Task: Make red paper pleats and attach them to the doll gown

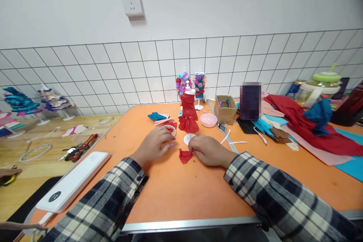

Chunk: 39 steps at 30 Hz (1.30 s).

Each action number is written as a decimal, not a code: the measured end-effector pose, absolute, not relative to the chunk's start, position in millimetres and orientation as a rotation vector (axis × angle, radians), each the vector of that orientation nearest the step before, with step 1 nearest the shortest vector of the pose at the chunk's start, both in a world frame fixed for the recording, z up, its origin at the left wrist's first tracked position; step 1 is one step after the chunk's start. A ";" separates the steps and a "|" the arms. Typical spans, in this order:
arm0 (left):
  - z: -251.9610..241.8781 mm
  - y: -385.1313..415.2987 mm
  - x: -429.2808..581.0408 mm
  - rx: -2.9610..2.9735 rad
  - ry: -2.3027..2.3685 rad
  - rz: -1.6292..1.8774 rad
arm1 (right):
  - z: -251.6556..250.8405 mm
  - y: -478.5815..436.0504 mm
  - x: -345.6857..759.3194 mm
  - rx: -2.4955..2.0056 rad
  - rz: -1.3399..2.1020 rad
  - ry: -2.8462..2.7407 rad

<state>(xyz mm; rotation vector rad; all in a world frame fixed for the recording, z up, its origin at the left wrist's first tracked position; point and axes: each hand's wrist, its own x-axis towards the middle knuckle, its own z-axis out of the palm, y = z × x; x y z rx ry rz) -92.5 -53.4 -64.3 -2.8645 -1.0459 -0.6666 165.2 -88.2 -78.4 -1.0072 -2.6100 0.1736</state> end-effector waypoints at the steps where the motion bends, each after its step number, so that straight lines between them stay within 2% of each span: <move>1: -61.6 -60.6 -83.7 -2.972 -0.908 -0.579 | -81.0 -84.9 168.1 -1.035 0.146 -2.588; 5: -58.4 -77.2 -58.9 -3.128 -0.702 -0.406 | -90.9 -74.3 172.9 -1.212 0.020 -2.601; 9: -63.0 -74.6 -55.0 -3.075 -0.857 -0.325 | -94.0 -62.6 174.2 -1.416 0.003 -2.549; 17: -78.4 -71.3 -45.3 -2.914 -1.143 -0.446 | -85.0 -56.9 174.9 -1.562 0.024 -2.385; 21: -82.9 -69.8 -48.1 -2.911 -1.204 -0.494 | -77.7 -79.0 170.4 -1.360 0.019 -2.292; 26: -85.7 -63.7 -59.6 -2.922 -1.249 -0.463 | -83.3 -88.8 166.5 -0.897 0.221 -2.621; 30: -83.5 -58.0 -67.5 -2.871 -1.355 -0.445 | -88.3 -78.6 174.2 -0.932 0.296 -2.604; 33: -79.4 -58.6 -63.0 -2.758 -1.398 -0.574 | -89.4 -72.9 178.6 -0.922 0.341 -2.592; 36: -75.8 -63.8 -51.8 -2.826 -1.143 -0.628 | -90.5 -71.1 179.2 -0.942 0.355 -2.565; 39: -77.5 -66.2 -45.5 -2.980 -0.991 -0.475 | -89.9 -72.2 179.3 -1.020 0.353 -2.552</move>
